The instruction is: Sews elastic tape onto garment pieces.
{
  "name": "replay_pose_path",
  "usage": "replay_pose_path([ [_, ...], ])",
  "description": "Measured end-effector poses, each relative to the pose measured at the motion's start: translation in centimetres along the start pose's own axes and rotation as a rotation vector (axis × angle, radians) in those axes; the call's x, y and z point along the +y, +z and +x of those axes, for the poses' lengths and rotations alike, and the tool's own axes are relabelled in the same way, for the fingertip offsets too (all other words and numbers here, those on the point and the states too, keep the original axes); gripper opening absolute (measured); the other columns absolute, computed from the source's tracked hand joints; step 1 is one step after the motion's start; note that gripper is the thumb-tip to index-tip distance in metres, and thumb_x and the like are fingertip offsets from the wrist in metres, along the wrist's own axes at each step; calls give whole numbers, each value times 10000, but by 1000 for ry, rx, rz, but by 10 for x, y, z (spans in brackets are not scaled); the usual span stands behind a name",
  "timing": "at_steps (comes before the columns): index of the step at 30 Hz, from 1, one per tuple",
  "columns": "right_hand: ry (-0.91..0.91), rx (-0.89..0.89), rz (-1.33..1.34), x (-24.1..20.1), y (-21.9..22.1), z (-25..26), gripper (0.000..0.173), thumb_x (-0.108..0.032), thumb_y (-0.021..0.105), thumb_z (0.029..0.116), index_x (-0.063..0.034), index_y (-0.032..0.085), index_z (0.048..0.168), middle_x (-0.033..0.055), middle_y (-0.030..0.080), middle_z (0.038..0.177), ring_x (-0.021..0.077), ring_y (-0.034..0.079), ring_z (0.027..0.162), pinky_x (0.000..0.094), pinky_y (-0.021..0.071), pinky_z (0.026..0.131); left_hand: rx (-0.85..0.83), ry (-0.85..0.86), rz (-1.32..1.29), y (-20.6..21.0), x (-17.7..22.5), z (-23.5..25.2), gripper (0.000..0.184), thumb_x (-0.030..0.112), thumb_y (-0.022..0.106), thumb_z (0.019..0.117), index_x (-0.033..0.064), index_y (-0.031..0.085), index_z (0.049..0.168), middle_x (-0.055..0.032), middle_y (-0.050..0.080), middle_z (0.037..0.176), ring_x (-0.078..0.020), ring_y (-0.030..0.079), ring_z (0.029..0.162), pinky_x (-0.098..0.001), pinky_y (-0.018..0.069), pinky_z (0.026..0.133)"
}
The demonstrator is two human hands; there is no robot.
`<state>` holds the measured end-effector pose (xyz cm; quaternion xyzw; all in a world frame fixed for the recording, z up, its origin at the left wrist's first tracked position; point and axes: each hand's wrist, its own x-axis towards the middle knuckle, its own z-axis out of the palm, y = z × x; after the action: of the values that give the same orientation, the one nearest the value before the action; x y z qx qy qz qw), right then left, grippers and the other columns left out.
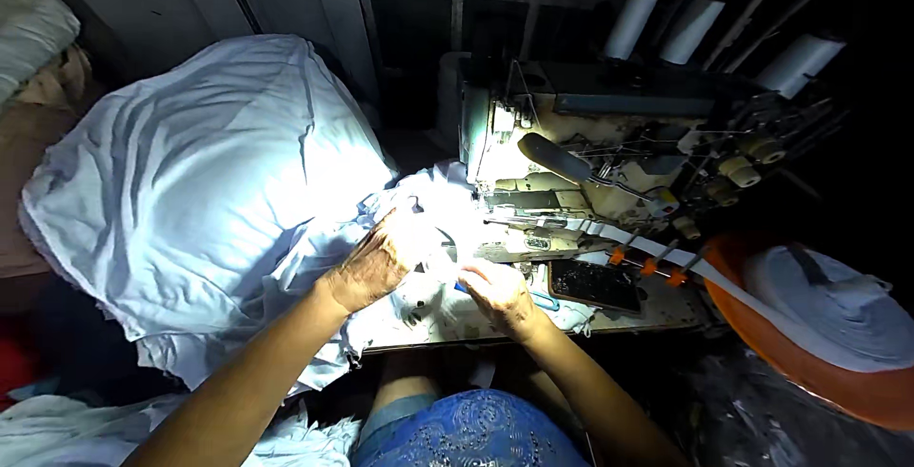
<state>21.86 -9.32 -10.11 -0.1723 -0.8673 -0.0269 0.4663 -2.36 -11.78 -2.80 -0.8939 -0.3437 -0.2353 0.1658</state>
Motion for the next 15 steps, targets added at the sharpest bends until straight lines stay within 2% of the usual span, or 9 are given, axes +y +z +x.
replay_pose_path([
  [3,18,-20,126,-7,-20,2,166,-110,641,976,-25,770,916,104,751,904,180,729,833,281,596,782,-42,50,-95,-29,26,3,298,237,509,980,69,734,880,-98,681,771,-273,688,772,-447,552,723],
  [5,36,9,200,-5,-27,-1,187,-141,641,991,-32,761,898,96,742,895,146,717,840,246,586,794,-18,67,-202,-44,39,9,299,273,518,961,103,701,797,-49,636,686,-195,637,670,-359,505,622],
  [8,69,79,257,2,-36,-5,230,-175,625,1007,-33,741,867,98,738,887,113,713,849,216,582,790,15,-13,-167,-33,48,12,428,508,587,903,103,718,856,-77,667,753,-219,653,724,-382,514,651],
  [10,101,111,298,5,-43,-6,200,-159,633,999,-28,736,888,99,739,917,102,710,889,205,576,825,-77,-69,-156,-11,53,11,618,581,700,806,48,725,1118,-171,730,1011,-337,718,905,-516,572,739],
  [11,137,130,344,6,-45,-8,169,-150,651,988,-32,731,896,87,736,933,86,703,912,196,572,844,-156,-105,-185,1,54,10,678,483,743,791,38,657,1296,-207,683,1240,-392,675,1107,-578,547,869],
  [12,189,156,412,6,-46,-10,147,-141,675,972,-31,734,895,74,734,937,71,696,930,191,567,858,-207,-142,-187,12,53,11,683,346,735,807,28,593,1394,-229,612,1384,-432,609,1241,-624,506,943],
  [13,236,178,476,6,-47,-12,142,-129,686,963,-24,726,876,65,726,920,58,686,918,185,561,851,-196,-184,-153,22,50,12,606,196,738,793,7,618,1356,-242,621,1369,-457,611,1233,-649,506,924],
  [14,272,186,524,6,-46,-15,156,-122,685,961,-13,717,854,63,720,904,52,681,903,183,560,843,-166,-237,-99,25,47,16,475,85,750,778,-18,684,1237,-251,672,1271,-471,647,1160,-650,520,879],
  [15,300,178,554,5,-44,-18,170,-119,681,964,-5,713,841,64,721,897,51,680,896,185,559,841,-191,-298,-75,21,42,23,414,15,754,782,-28,704,1190,-253,680,1239,-478,635,1159,-645,500,918],
])
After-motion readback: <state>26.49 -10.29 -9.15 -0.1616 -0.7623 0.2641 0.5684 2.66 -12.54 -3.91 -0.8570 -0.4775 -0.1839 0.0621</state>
